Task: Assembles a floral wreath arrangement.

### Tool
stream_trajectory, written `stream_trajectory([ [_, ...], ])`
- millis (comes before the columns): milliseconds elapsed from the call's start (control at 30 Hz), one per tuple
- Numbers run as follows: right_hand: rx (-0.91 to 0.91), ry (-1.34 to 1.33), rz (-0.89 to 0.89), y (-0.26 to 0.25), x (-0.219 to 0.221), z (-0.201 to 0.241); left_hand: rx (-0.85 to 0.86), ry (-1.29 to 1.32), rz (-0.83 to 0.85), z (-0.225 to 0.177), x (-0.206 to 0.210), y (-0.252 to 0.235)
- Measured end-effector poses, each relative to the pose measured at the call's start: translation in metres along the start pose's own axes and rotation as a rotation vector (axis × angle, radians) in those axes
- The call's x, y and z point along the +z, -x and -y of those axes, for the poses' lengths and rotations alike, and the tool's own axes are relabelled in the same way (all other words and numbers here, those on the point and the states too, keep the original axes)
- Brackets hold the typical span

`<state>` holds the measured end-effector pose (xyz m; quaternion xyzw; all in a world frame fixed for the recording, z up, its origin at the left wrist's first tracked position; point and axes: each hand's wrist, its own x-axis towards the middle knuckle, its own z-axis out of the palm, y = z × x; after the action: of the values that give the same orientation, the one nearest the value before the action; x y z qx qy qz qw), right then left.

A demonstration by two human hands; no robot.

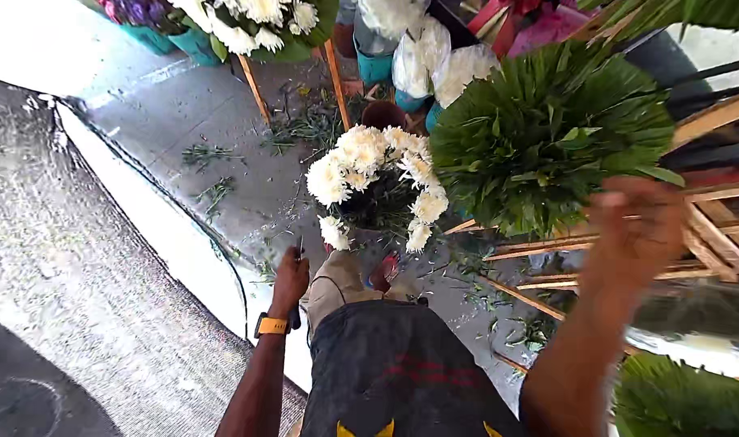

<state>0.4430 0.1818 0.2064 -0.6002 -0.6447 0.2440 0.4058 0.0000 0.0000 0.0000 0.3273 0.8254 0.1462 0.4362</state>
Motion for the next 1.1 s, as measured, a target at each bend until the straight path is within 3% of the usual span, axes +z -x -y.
stream_trajectory([
  [100, 0.455, 0.015, 0.367, 0.072, 0.104, -0.064, -0.085, -0.003, 0.065, 0.025, 0.007, -0.041],
  [200, 0.638, 0.056, 0.587, 0.118, 0.180, -0.090, -0.102, -0.066, 0.155, 0.030, 0.019, -0.083],
  [267, 0.763, -0.059, 0.557, 0.126, 0.220, -0.095, -0.127, -0.112, 0.192, 0.018, 0.029, -0.102],
  [400, 0.929, -0.263, 0.321, 0.103, 0.302, -0.105, -0.159, -0.115, 0.208, 0.007, 0.044, -0.126],
  [567, 1.050, -0.243, 0.008, 0.040, 0.393, -0.134, -0.350, 0.243, 0.136, 0.033, 0.076, -0.155],
  [633, 1.050, -0.204, -0.051, 0.022, 0.413, -0.144, -0.487, 0.451, 0.199, 0.032, 0.084, -0.161],
  [733, 0.945, -0.003, -0.029, 0.015, 0.427, -0.148, -0.487, 0.639, 0.216, 0.035, 0.098, -0.174],
  [967, 0.672, 0.332, 0.279, 0.083, 0.399, -0.092, -0.330, 0.510, 0.156, 0.024, 0.069, -0.158],
  [1100, 0.629, 0.307, 0.438, 0.091, 0.399, -0.091, -0.317, 0.574, 0.216, 0.015, 0.069, -0.171],
])
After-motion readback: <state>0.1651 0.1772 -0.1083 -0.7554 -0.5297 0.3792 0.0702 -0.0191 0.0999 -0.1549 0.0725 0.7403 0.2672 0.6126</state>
